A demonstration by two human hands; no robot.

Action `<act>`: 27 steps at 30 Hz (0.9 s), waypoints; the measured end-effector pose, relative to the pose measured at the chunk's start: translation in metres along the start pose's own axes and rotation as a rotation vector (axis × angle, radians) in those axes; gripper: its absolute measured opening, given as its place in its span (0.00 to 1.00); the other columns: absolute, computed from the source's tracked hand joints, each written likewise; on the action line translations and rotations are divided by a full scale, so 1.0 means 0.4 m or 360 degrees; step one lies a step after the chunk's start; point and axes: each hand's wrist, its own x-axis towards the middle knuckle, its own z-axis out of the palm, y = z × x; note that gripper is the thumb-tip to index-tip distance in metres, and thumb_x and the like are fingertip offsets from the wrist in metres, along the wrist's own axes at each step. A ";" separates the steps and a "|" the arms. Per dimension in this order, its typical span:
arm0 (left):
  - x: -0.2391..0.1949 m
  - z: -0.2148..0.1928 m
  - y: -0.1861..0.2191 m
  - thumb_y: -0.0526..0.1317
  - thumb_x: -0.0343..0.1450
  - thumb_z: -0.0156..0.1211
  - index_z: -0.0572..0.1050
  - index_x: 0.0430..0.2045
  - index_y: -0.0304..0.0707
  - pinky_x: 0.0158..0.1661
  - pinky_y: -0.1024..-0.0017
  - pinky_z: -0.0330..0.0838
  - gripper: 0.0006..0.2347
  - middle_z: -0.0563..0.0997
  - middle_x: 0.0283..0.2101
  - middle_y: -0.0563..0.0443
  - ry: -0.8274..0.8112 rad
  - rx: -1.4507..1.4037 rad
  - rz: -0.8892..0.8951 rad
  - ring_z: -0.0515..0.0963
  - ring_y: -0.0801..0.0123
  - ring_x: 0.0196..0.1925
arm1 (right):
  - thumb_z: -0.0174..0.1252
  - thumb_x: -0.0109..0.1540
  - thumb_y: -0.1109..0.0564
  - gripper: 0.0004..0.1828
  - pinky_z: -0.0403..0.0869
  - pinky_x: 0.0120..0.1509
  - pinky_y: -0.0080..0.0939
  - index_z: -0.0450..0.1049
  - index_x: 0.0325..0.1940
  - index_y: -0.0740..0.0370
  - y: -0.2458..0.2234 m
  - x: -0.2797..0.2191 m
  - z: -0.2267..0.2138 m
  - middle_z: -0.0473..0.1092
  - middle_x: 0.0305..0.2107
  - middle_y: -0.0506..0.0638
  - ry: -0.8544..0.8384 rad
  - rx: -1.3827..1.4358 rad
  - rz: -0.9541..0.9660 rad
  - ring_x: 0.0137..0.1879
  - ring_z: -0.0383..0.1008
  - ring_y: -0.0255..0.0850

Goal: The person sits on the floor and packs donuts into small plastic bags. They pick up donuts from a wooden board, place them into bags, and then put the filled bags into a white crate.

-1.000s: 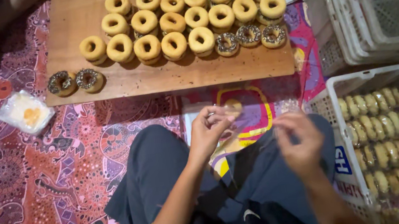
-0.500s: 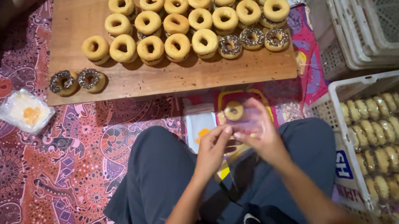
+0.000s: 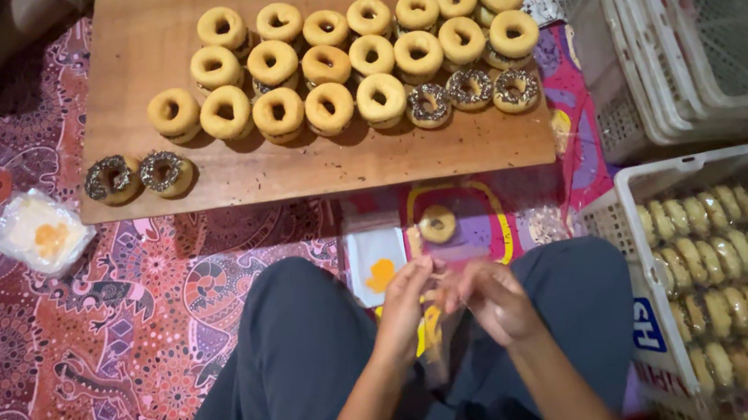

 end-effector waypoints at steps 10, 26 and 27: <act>0.028 -0.098 0.148 0.52 0.75 0.47 0.73 0.55 0.40 0.58 0.65 0.72 0.20 0.79 0.58 0.49 0.0067 -0.0919 0.0028 0.75 0.64 0.61 | 0.73 0.54 0.41 0.23 0.76 0.56 0.47 0.79 0.48 0.52 -0.149 0.141 0.154 0.77 0.51 0.58 -0.0734 -0.2295 -0.0438 0.52 0.75 0.49; 0.155 -0.209 0.178 0.56 0.73 0.58 0.77 0.42 0.47 0.45 0.68 0.77 0.15 0.83 0.40 0.59 0.0387 -0.1249 0.0019 0.82 0.73 0.40 | 0.60 0.65 0.50 0.27 0.69 0.73 0.53 0.69 0.65 0.67 -0.128 0.452 0.028 0.68 0.59 0.59 0.0554 -0.0260 0.0063 0.65 0.69 0.49; 0.156 -0.192 0.180 0.55 0.73 0.57 0.77 0.42 0.47 0.46 0.68 0.77 0.15 0.83 0.40 0.59 0.0382 -0.1254 -0.0012 0.82 0.73 0.41 | 0.59 0.66 0.46 0.31 0.70 0.67 0.56 0.67 0.69 0.67 -0.110 0.354 0.023 0.70 0.57 0.60 0.0398 0.0295 0.0320 0.61 0.71 0.51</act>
